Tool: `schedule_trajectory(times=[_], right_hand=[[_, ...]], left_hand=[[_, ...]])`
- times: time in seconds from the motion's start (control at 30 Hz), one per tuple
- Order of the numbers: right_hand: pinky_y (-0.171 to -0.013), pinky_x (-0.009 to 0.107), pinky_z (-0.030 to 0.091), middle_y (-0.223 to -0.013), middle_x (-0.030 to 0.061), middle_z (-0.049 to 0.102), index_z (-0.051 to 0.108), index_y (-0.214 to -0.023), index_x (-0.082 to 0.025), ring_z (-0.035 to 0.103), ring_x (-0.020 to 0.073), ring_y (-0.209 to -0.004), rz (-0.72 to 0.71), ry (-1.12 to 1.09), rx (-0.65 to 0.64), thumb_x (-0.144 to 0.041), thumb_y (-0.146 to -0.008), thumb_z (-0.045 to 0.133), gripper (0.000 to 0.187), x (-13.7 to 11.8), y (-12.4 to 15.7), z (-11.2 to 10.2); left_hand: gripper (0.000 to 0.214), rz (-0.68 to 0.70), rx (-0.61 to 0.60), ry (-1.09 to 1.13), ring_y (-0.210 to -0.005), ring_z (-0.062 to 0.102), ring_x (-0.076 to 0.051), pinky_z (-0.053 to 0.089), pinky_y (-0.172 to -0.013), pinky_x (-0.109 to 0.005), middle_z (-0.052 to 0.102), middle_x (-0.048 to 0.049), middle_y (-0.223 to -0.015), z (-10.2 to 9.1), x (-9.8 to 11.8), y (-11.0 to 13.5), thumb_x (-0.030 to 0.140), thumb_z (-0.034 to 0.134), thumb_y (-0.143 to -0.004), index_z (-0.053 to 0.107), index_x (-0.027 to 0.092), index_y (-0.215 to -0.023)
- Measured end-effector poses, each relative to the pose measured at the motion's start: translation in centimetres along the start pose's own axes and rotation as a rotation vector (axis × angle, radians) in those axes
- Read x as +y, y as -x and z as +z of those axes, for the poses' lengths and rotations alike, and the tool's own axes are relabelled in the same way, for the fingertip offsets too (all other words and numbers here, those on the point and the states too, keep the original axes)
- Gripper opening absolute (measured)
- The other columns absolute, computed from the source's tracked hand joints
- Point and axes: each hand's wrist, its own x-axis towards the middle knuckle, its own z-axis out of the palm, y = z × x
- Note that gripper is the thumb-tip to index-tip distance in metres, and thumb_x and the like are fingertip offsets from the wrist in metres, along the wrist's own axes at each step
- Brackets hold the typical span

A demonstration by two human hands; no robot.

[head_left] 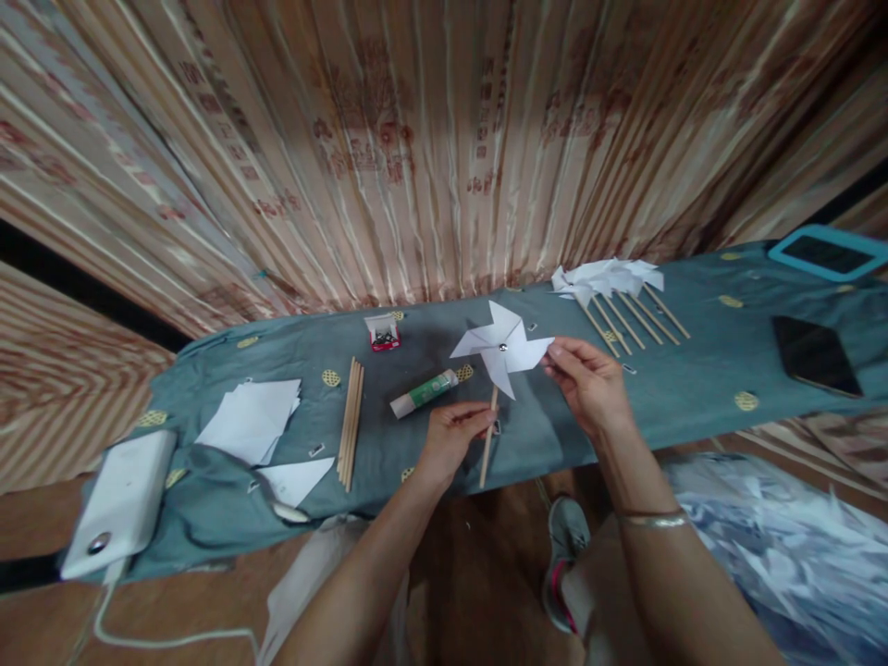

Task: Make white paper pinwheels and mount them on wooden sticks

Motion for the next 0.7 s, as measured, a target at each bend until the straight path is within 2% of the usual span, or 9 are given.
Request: schedule_trajectory(times=[0.13, 0.23, 0.33, 0.5, 0.7], right_hand=[[-0.056, 0.022, 0.05, -0.072, -0.0003, 0.071, 0.073, -0.074, -0.023, 0.062, 0.0104, -0.062, 0.033, -0.018, -0.022, -0.037, -0.056, 0.085, 0.026, 0.1, 0.2, 0.2], [-0.055, 0.02, 0.051, -0.074, -0.0011, 0.071, 0.074, -0.08, -0.023, 0.063, 0.0094, -0.063, 0.047, -0.055, -0.028, -0.038, -0.058, 0.084, 0.029, 0.0, 0.2, 0.4], [-0.052, 0.017, 0.05, -0.068, -0.0039, 0.068, 0.075, -0.085, -0.024, 0.06, 0.007, -0.058, 0.027, -0.092, -0.008, -0.036, -0.056, 0.085, 0.033, -0.1, 0.0, 0.6], [-0.047, 0.016, 0.047, -0.061, -0.0033, 0.066, 0.075, -0.071, -0.021, 0.057, 0.0061, -0.053, 0.03, -0.073, 0.056, -0.033, -0.051, 0.087, 0.026, -0.1, -0.1, 0.9], [-0.047, 0.019, 0.046, -0.06, -0.0014, 0.067, 0.074, -0.065, -0.021, 0.059, 0.0087, -0.053, 0.104, -0.026, 0.012, -0.034, -0.049, 0.087, 0.025, 0.2, 0.6, 1.5]], left_hand=[[0.028, 0.011, 0.019, 0.022, -0.058, 0.06, -0.012, 0.049, -0.06, -0.024, 0.072, -0.0038, -0.066, 0.0, 0.2, -0.2, 0.033, 0.087, -0.048, 0.077, 0.017, -0.069], [0.027, 0.019, 0.015, 0.003, -0.057, 0.059, -0.011, 0.048, -0.06, -0.023, 0.071, -0.0028, -0.063, 0.0, 0.1, -0.2, 0.032, 0.087, -0.049, 0.077, 0.016, -0.069], [0.026, 0.016, -0.008, -0.023, -0.057, 0.059, -0.011, 0.048, -0.06, -0.023, 0.071, -0.0019, -0.061, 0.0, -0.2, -0.2, 0.031, 0.086, -0.05, 0.077, 0.016, -0.069], [0.024, 0.014, -0.013, -0.032, -0.058, 0.06, -0.011, 0.048, -0.061, -0.022, 0.071, -0.002, -0.063, -0.2, -0.3, -0.1, 0.03, 0.084, -0.053, 0.078, 0.016, -0.071], [0.025, 0.046, 0.026, -0.008, -0.058, 0.06, -0.012, 0.049, -0.062, -0.024, 0.071, -0.0027, -0.065, -0.3, 0.1, -0.3, 0.03, 0.084, -0.052, 0.077, 0.016, -0.072]])
